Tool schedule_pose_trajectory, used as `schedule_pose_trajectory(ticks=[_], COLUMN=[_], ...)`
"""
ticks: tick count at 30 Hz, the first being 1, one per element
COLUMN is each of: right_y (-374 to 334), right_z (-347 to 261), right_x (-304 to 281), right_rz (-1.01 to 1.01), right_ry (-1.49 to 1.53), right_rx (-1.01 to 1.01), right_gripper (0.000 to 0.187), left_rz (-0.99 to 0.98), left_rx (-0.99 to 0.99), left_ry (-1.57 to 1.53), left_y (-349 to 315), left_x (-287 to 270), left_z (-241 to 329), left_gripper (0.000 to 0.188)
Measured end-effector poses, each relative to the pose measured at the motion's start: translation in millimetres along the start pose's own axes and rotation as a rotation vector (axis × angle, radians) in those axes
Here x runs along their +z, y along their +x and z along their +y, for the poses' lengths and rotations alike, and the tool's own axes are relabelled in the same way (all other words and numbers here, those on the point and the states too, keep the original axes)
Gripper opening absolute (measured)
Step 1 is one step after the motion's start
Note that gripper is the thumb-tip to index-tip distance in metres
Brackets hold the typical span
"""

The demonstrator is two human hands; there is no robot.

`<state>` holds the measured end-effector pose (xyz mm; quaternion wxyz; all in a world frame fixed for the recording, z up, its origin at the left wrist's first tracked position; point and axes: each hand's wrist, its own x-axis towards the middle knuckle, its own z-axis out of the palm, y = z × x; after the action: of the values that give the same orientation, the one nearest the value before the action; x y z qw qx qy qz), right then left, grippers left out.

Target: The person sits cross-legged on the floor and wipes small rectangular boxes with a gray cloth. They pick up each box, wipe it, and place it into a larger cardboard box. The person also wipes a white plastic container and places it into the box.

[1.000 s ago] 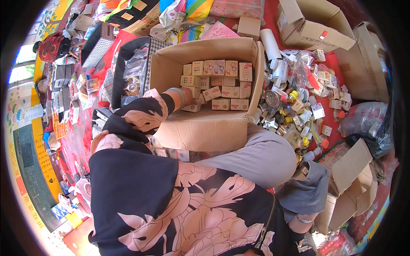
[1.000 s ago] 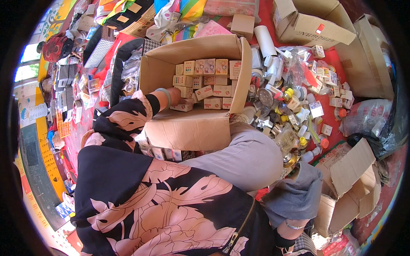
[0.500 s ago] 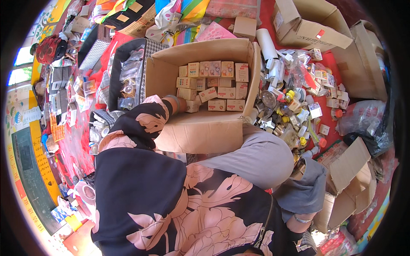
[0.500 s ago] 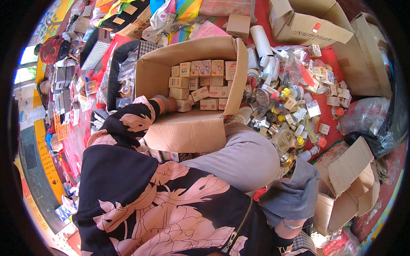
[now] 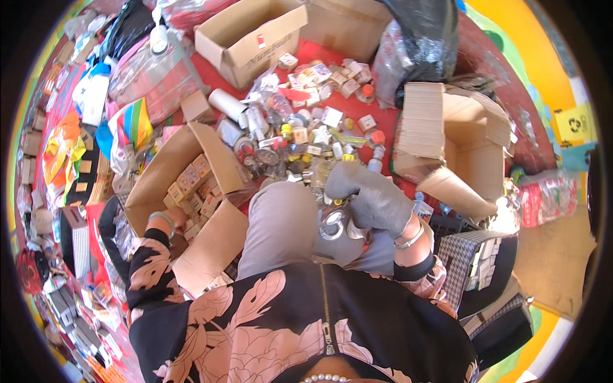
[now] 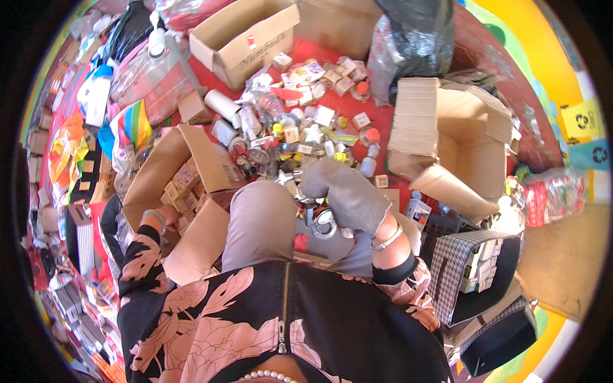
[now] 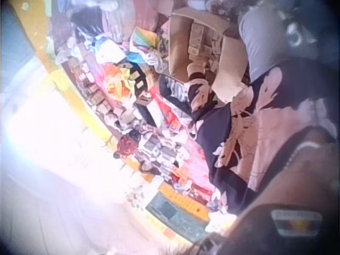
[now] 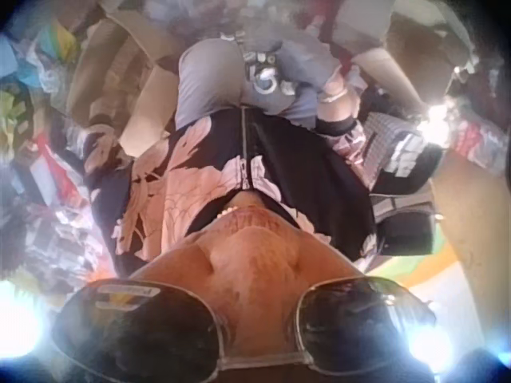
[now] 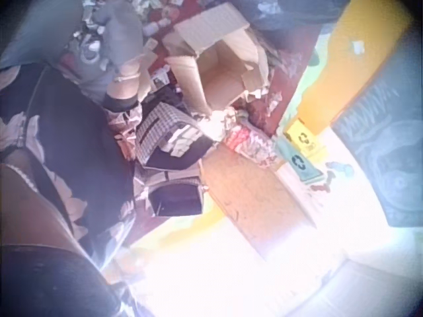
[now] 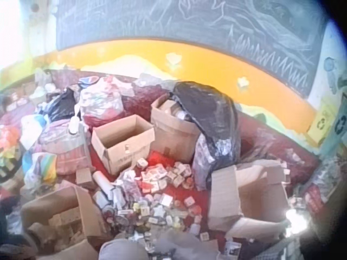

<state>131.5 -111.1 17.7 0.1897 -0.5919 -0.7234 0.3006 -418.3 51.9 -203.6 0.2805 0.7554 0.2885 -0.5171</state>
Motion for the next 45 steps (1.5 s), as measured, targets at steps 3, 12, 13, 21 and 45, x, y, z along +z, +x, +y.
schedule_pose_trajectory(ticks=[3,12,13,21,45], right_y=[1.6,-41.4,-45.9,-40.8,-32.1], right_z=[-61.5,-20.0,-13.5,14.2,40.2], right_x=[-41.3,-56.3,-59.6,-61.1,-81.0], right_rz=[-0.057,0.587,0.678,0.672,0.635], right_ry=[0.728,0.775,0.702,0.273,0.212], right_rx=[0.192,0.050,0.067,0.213,0.306], right_gripper=[0.027,0.022,0.022,0.021,0.018], left_rz=[0.543,1.137,1.073,0.769,0.268], left_rx=[-0.394,0.452,0.410,0.020,0.944], left_ry=[-0.259,-0.580,-0.501,-0.300,-1.745], left_y=[-72.5,-100.6,-78.1,154.8,170.6], left_x=[-95.6,-269.1,-289.4,-403.8,-459.0], left_z=[67.9,232.1,238.8,277.1,317.3], left_gripper=[0.033,0.022,0.023,0.044,0.050])
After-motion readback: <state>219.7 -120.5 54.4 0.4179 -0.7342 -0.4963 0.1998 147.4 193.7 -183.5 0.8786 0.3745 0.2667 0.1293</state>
